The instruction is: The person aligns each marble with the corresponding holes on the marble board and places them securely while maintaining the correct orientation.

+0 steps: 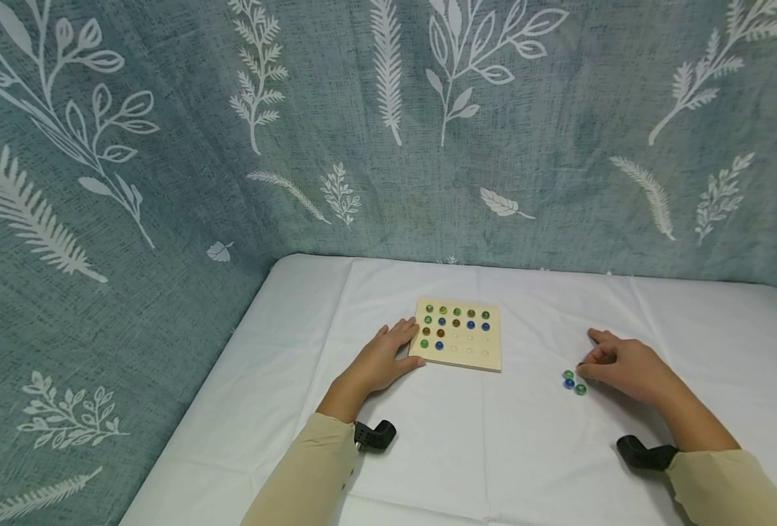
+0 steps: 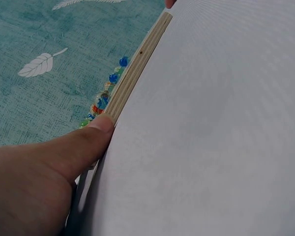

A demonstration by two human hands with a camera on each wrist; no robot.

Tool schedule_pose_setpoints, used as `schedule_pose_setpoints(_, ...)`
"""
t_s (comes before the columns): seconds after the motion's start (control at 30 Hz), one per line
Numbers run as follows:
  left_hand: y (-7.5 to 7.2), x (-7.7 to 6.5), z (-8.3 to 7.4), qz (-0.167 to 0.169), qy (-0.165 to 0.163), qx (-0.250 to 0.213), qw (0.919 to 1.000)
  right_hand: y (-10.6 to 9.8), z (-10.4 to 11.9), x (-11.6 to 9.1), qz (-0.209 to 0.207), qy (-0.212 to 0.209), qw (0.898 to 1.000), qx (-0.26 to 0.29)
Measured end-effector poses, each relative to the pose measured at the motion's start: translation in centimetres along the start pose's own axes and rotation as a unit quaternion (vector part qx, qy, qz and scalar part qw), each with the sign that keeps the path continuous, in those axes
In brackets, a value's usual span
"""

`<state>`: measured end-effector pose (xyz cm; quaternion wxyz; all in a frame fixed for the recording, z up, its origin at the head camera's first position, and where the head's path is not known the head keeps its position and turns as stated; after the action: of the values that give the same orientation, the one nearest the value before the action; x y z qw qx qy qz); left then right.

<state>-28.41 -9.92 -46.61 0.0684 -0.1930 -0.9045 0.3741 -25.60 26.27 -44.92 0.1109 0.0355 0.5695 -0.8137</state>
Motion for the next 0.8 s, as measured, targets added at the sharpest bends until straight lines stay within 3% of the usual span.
schedule_pose_setpoints(0.57,-0.1,-0.1,0.2,-0.002,-0.004,0.000,1.0000,-0.4,0.4,0.3,-0.028,-0.012,0.999,-0.009)
schedule_pose_setpoints(0.8,-0.2,-0.1,0.1,0.003,-0.008,-0.002,1.0000,-0.7,1.6,0.7,-0.050,-0.021,0.999,0.002)
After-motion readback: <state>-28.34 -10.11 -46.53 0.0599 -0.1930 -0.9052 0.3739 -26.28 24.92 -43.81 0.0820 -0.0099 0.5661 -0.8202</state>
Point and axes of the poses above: each hand's wrist, its own x-axis towards the middle knuckle, its own y-axis out of the palm, z = x × y, the point moved 9 cm from there along x, towards the middle knuckle, and after that the axes turned 11 degrees about -x, right-handed, at the moved point
